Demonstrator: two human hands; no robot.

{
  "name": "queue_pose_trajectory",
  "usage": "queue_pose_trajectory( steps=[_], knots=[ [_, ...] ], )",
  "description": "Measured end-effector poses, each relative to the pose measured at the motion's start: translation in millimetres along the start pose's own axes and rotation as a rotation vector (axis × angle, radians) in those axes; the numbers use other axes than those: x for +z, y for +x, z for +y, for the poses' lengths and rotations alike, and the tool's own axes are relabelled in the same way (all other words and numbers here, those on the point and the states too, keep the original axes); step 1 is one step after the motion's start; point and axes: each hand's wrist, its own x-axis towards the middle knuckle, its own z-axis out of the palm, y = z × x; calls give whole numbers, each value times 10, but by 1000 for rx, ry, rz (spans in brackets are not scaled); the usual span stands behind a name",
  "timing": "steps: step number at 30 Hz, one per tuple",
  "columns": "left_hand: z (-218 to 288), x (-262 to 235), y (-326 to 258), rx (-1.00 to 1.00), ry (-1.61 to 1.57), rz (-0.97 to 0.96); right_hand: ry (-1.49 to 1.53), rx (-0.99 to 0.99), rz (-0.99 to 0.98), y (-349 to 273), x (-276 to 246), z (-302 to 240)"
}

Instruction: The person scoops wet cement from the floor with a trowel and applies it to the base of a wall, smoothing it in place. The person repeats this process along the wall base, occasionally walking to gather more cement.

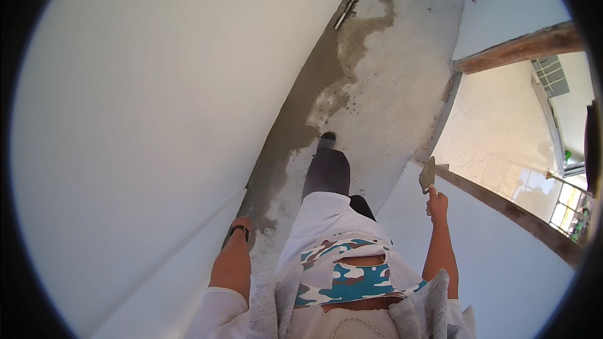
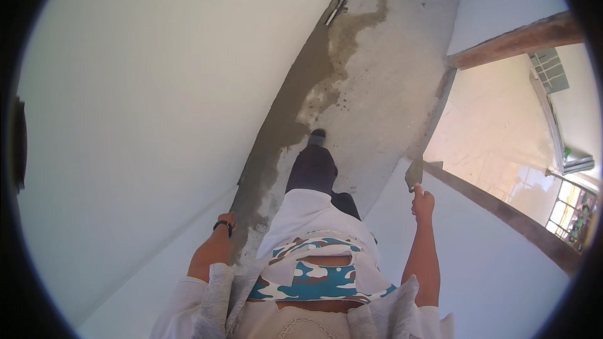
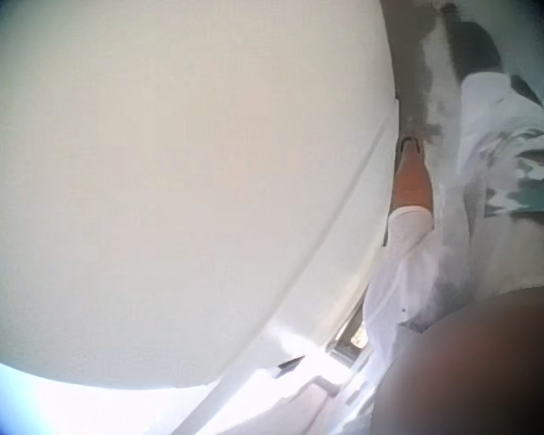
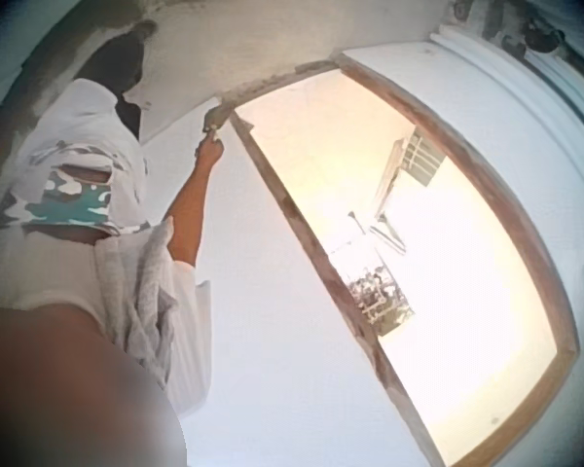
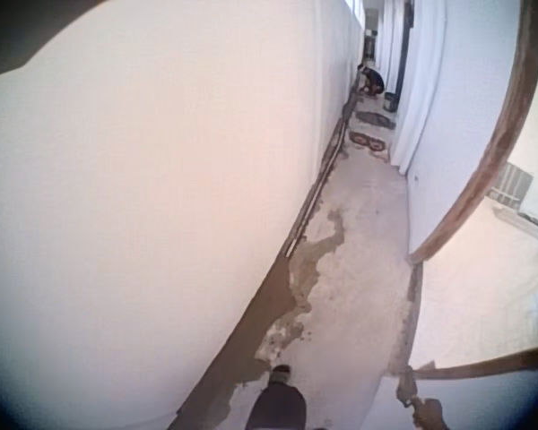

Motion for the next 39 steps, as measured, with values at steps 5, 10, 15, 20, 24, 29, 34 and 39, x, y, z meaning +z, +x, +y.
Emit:
queue_pose_trajectory(
  steps=[5,10,15,20,24,29,34,39],
  knots=[
    [143,-541,-141,-525,-990,-300,-416,-453,345,1356,20,-1326],
    [910,-2650,583,-606,-1289,-337,-265,-207,302,2350,-119,-2345],
    [1597,-6214,2232,6,-1075,244,254,236,216,2930,-484,-3375],
    [2252,-9518,2915,443,-1341,572,441,388,243,3671,-762,-3950],
    [2482,-10837,3570,375,-1515,633,344,507,122,4509,-1185,-4452],
    [2666,-10626,4466,1,-750,55,323,530,11,5539,-1623,-5614],
    [2881,-10569,4632,-166,-834,-183,109,285,34,6821,-2081,-7208],
    [3234,-11889,5509,-281,-991,-212,272,204,58,8242,-2237,-8682]
  ],
)
